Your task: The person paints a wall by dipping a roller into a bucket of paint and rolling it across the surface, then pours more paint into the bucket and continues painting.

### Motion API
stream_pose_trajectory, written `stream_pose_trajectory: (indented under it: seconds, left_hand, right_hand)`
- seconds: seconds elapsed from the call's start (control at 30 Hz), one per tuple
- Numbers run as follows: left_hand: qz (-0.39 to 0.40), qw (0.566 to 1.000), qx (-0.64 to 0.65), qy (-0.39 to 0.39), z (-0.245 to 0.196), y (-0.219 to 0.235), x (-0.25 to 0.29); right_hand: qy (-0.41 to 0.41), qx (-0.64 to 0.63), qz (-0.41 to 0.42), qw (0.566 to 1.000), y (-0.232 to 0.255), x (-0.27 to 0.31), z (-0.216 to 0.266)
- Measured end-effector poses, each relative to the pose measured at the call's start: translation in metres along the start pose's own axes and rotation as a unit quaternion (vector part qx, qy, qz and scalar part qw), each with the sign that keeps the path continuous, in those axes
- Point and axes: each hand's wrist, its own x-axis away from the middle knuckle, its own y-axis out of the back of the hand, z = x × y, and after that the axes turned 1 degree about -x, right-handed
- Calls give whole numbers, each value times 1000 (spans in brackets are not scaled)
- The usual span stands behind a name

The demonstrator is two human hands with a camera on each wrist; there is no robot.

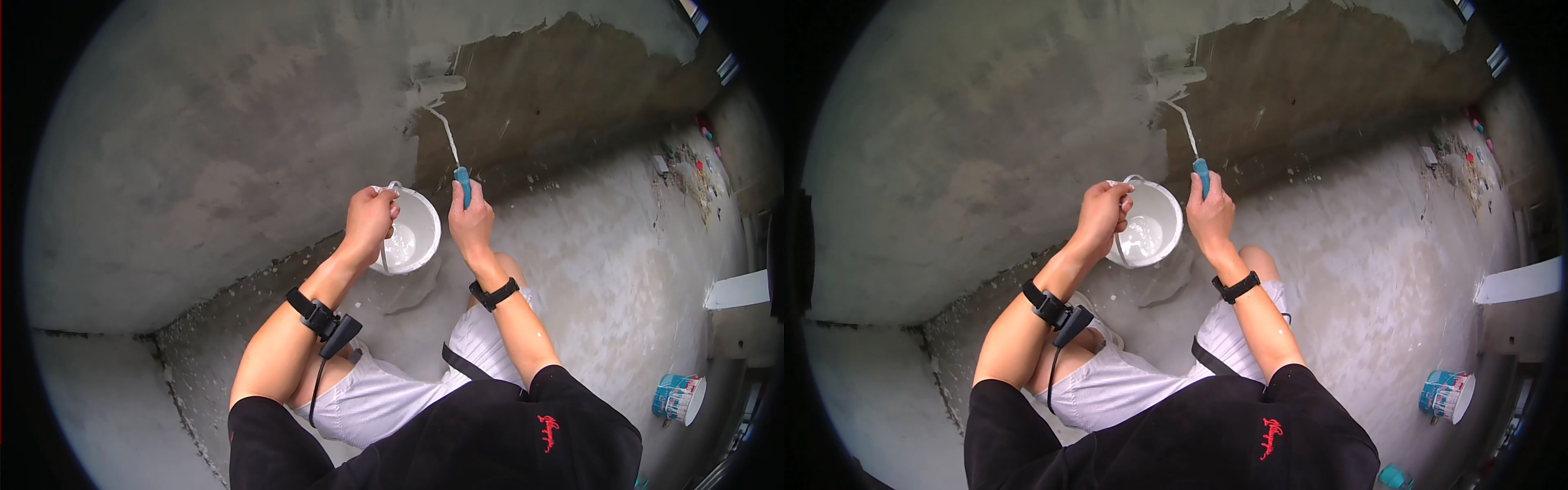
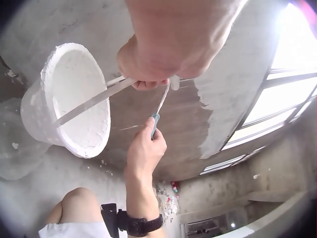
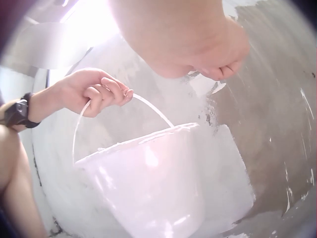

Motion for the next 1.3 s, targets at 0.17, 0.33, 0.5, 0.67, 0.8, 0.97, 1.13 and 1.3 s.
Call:
stream_pose_trajectory:
  seconds: [0.17, 0.33, 0.5, 0.67, 0.8, 0.97, 1.13, 1.3]
  left_hand:
    - [-10, 1000, -15, 4, 0, 3, -2]
    - [-24, 1000, -13, 5, -2, 5, -6]
    - [-20, 1000, -10, 5, 4, 5, -1]
    - [-15, 1000, -16, 19, 2, 4, 0]
    - [-6, 1000, -15, 8, 2, 4, -1]
    - [-8, 1000, -10, 6, 2, 4, -1]
    - [-1, 1000, -17, 2, 1, 4, 0]
    - [-16, 999, -34, 7, 5, 9, -3]
  right_hand:
    - [-20, 23, 40, 999, -12, 20, -28]
    - [-38, 33, 65, 997, -19, 21, -33]
    - [-10, -2, 31, 999, -18, 16, -29]
    - [4, 2, 5, 1000, -20, 3, -20]
    - [-6, 26, 27, 999, -10, 3, -9]
    - [-26, 60, 58, 996, -22, 23, -36]
    - [-34, 58, 75, 995, -28, 36, -51]
    - [-67, 79, 114, 988, -28, 43, -55]
